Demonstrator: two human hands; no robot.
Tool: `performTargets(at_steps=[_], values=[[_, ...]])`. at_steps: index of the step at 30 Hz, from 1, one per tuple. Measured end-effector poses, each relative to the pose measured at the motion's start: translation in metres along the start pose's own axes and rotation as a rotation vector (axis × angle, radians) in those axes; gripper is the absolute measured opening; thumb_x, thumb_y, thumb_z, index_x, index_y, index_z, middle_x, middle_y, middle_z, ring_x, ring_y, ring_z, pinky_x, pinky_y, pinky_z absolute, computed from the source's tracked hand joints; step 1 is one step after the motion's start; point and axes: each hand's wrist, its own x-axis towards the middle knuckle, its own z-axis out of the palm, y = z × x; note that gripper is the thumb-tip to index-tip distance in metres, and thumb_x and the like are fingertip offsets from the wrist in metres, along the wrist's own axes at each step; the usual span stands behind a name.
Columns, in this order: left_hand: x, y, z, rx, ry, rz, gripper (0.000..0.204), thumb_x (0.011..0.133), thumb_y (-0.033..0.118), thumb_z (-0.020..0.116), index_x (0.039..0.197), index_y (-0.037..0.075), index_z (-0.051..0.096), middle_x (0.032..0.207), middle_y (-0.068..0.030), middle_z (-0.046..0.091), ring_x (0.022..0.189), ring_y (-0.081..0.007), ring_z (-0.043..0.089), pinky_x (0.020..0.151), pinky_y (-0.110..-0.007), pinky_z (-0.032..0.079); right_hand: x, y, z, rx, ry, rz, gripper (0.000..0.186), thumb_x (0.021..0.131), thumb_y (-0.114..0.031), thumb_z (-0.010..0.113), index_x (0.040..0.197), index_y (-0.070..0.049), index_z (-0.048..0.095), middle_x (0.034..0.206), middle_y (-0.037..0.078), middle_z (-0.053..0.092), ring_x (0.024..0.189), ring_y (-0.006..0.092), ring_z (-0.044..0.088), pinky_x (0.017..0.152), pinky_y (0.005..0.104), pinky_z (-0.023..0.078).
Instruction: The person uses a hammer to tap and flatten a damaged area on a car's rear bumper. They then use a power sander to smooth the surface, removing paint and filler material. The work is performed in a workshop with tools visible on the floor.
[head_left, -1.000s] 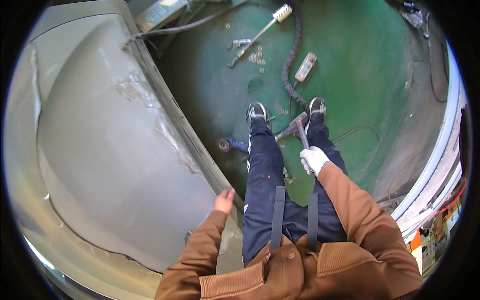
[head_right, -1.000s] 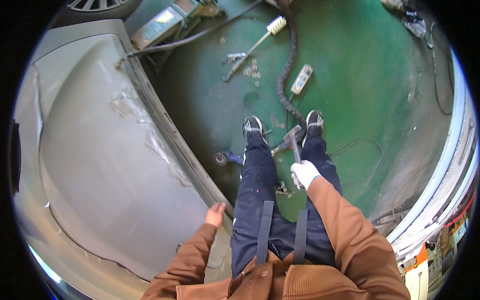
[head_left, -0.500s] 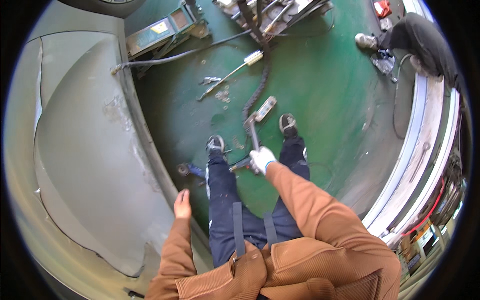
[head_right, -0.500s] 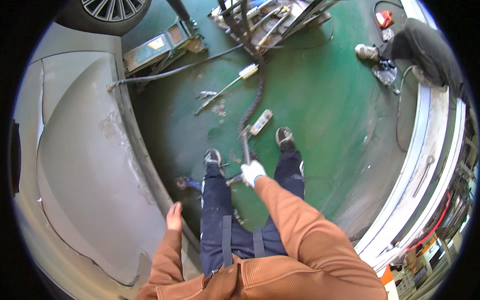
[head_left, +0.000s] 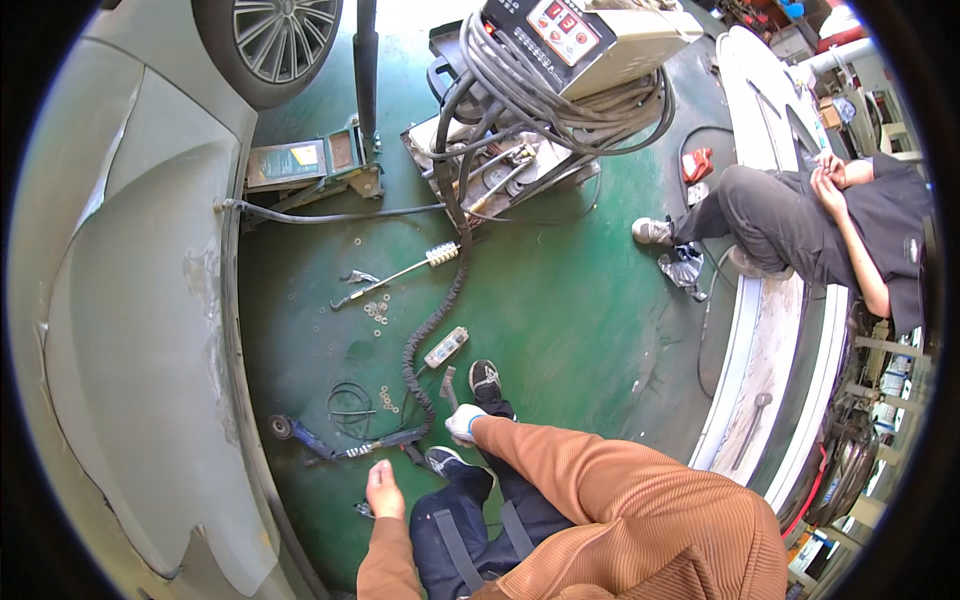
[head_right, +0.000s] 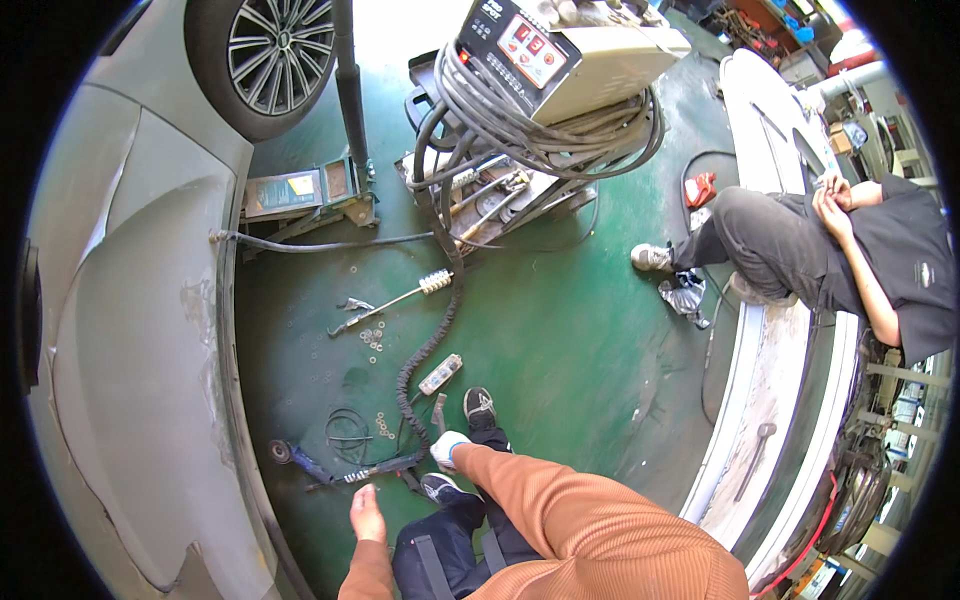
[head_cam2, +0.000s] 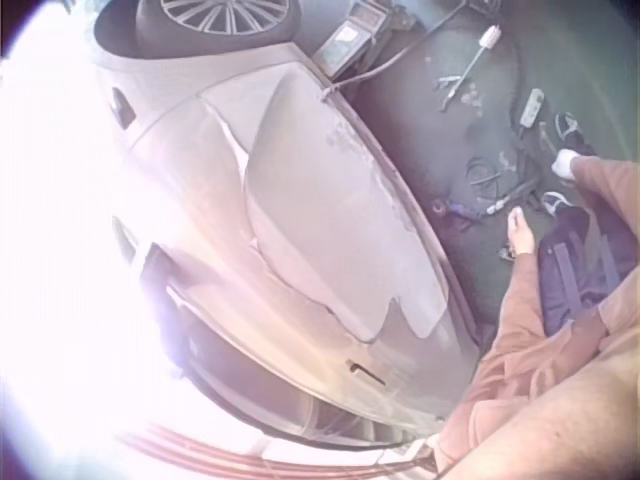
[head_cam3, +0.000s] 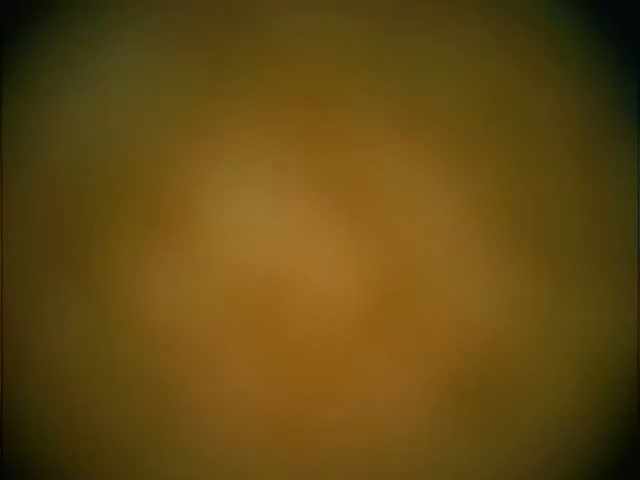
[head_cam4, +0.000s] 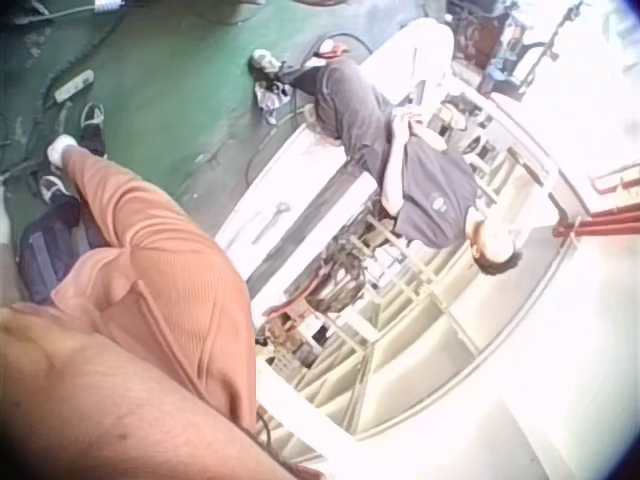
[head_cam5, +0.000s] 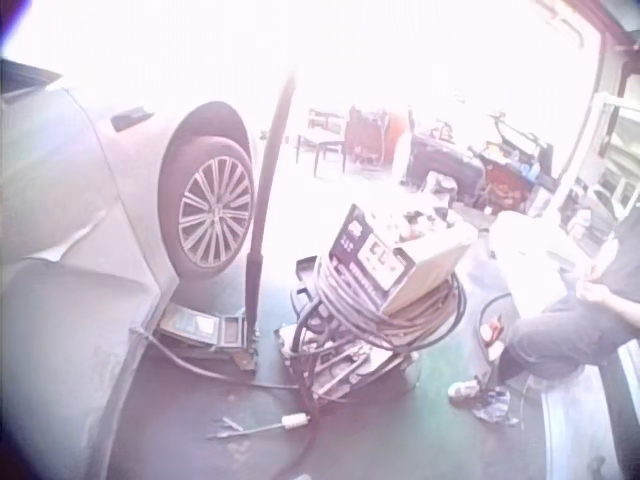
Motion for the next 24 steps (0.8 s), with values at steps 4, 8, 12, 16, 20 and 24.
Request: performTargets(at_steps=[4,8,12,16,20,24], values=[[0.017,-0.02,0.077,-0.402,-0.163,-0.455,0.089,0.104,0.066,0.06,0.155,-0.006,0.049,0.155,-0.0213,0.057,0.139,-0.0342,0.059,0.117,-0.05,0.046,-0.007,-0.039,-0.007,0.22,0.232,0.073,0.045,0.101,-0.032,0.053,0.092,0.005,0.076,0.09,0.03,0.075,0.08,0.0435,0.075,0.074,0.0507,0.06],[0.026,-0.007,0.132,-1.067,-0.141,-0.59,0.051,0.112,0.061,0.041,0.114,0.018,0.07,0.117,-0.0055,0.078,0.113,-0.0265,0.071,0.105,-0.049,0.055,-0.002,-0.069,0.052,1.323,0.172,0.034,0.021,0.103,-0.019,0.059,0.089,-0.005,0.066,0.075,0.006,0.067,0.058,0.0163,0.061,0.054,0.0354,0.051],[0.002,-0.005,0.12,-1.307,-0.104,-0.577,0.05,0.112,0.055,0.049,0.127,0.012,0.069,0.117,-0.0091,0.077,0.109,-0.0266,0.073,0.103,-0.046,0.055,-0.002,-0.076,0.065,0.851,0.292,-0.044,0.022,0.107,-0.021,0.062,0.12,-0.004,0.057,0.082,0.006,0.066,0.065,0.0147,0.065,0.054,0.0299,0.054],[0.015,-0.042,0.089,-0.999,-0.183,-0.482,0.056,0.11,0.053,0.058,0.138,0.005,0.061,0.132,-0.0143,0.072,0.12,-0.0286,0.07,0.105,-0.045,0.053,0.082,-0.012,0.047,0.218,0.488,-0.129,0.029,0.102,-0.027,0.065,0.112,0.001,0.064,0.086,0.014,0.073,0.062,0.0226,0.067,0.058,0.0383,0.056],[0.071,-0.09,0.033,-0.766,-0.16,-0.134,0.042,0.109,0.046,0.064,0.129,0.009,0.065,0.118,-0.0102,0.078,0.109,-0.0204,0.075,0.098,-0.036,0.053,0.125,-0.022,0.015,0.279,0.25,-0.021,0.021,0.102,-0.021,0.063,0.109,-0.001,0.063,0.079,0.009,0.067,0.056,0.018,0.058,0.05,0.0359,0.047],[0.153,-0.172,-0.015,-0.62,0.11,0.006,0.048,0.106,0.045,0.069,0.128,0.003,0.065,0.109,-0.0109,0.076,0.096,-0.0172,0.071,0.088,-0.034,0.055,0.18,-0.017,0.008,0.161,0.167,-0.112,0.031,0.103,-0.029,0.067,0.11,0.001,0.066,0.082,0.011,0.071,0.061,0.0187,0.065,0.052,0.0371,0.052]])
